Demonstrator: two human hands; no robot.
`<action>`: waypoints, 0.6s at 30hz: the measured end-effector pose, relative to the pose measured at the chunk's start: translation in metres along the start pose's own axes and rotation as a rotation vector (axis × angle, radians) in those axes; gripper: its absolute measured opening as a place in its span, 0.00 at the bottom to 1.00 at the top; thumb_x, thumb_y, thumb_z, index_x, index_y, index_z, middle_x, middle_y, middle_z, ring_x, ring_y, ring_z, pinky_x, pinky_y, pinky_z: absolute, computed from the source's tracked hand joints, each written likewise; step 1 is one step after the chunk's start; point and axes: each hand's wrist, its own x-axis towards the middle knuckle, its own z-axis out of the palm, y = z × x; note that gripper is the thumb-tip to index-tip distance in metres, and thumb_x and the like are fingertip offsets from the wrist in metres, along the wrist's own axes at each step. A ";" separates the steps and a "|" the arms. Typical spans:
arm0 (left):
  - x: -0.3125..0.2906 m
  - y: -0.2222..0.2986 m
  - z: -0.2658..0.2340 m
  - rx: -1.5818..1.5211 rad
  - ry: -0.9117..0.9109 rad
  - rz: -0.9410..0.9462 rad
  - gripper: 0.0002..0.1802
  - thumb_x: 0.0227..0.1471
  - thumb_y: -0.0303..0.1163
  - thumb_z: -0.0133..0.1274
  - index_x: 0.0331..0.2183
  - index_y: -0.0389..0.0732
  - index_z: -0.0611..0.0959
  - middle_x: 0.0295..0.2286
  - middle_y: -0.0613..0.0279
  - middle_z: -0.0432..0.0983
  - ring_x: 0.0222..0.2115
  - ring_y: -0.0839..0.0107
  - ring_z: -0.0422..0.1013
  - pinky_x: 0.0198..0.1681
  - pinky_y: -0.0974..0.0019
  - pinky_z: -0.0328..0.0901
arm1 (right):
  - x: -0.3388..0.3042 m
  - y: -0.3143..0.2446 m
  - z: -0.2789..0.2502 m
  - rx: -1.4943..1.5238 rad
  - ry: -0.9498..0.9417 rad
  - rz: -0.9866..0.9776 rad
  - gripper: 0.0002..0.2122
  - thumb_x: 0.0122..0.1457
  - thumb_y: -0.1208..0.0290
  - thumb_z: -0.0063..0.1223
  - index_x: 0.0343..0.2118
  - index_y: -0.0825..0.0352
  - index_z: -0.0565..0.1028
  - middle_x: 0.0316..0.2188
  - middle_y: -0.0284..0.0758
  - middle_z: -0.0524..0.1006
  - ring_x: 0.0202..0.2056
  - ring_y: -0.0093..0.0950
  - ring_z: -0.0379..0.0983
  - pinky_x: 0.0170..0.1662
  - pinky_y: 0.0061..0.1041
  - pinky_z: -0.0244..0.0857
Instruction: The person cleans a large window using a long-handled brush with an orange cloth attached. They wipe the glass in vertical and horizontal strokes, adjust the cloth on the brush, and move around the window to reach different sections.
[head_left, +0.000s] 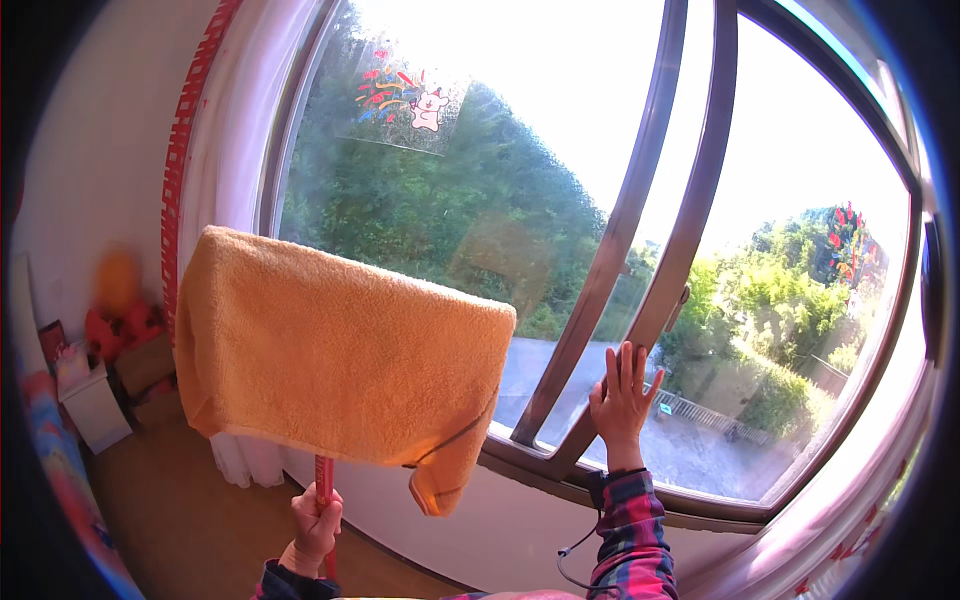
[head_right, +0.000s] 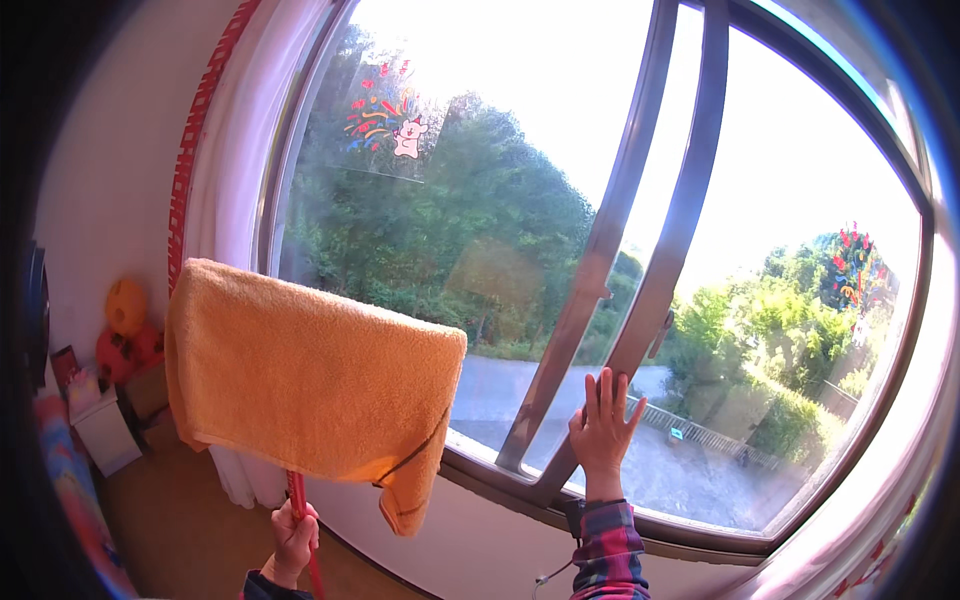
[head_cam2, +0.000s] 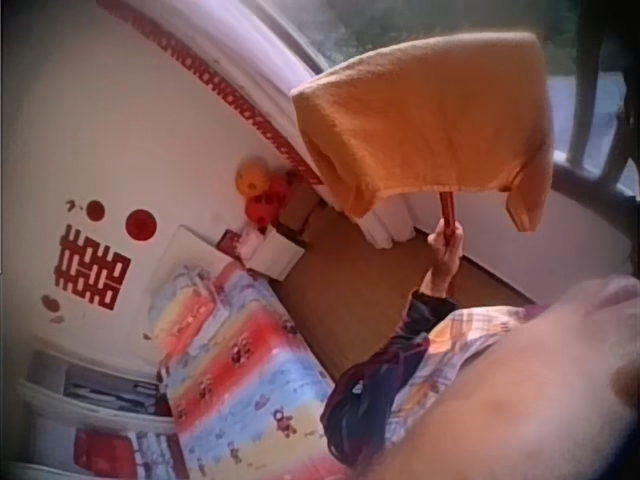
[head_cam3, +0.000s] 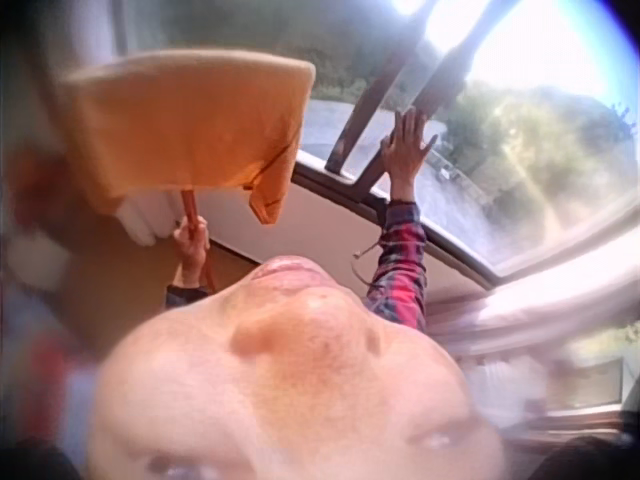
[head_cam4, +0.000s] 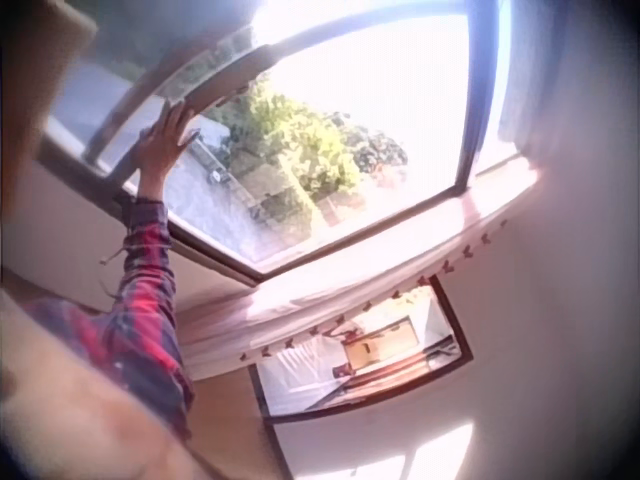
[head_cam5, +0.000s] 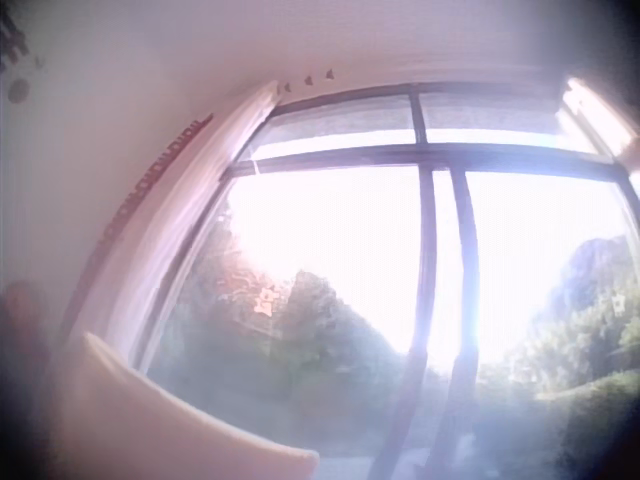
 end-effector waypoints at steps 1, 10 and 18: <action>-0.001 -0.001 0.003 0.001 -0.005 -0.003 0.12 0.58 0.37 0.54 0.29 0.38 0.75 0.16 0.71 0.67 0.11 0.85 0.61 0.13 0.80 0.55 | -0.005 0.009 0.002 -0.010 -0.002 0.015 0.32 0.52 0.65 0.46 0.63 0.54 0.59 0.67 0.32 0.52 0.68 0.35 0.43 0.66 0.55 0.25; 0.000 -0.023 0.086 -0.137 -0.136 -0.073 0.12 0.58 0.36 0.53 0.28 0.37 0.75 0.15 0.70 0.67 0.10 0.83 0.62 0.13 0.79 0.55 | -0.071 0.136 -0.008 -0.214 -0.020 0.180 0.34 0.52 0.67 0.40 0.66 0.61 0.52 0.68 0.41 0.46 0.68 0.41 0.39 0.67 0.51 0.20; -0.002 -0.021 0.181 -0.369 -0.352 -0.155 0.14 0.58 0.40 0.53 0.31 0.37 0.76 0.12 0.67 0.66 0.08 0.79 0.61 0.10 0.77 0.54 | -0.120 0.259 -0.045 -0.165 -0.199 0.396 0.39 0.52 0.63 0.47 0.67 0.60 0.46 0.69 0.41 0.38 0.69 0.40 0.33 0.66 0.53 0.23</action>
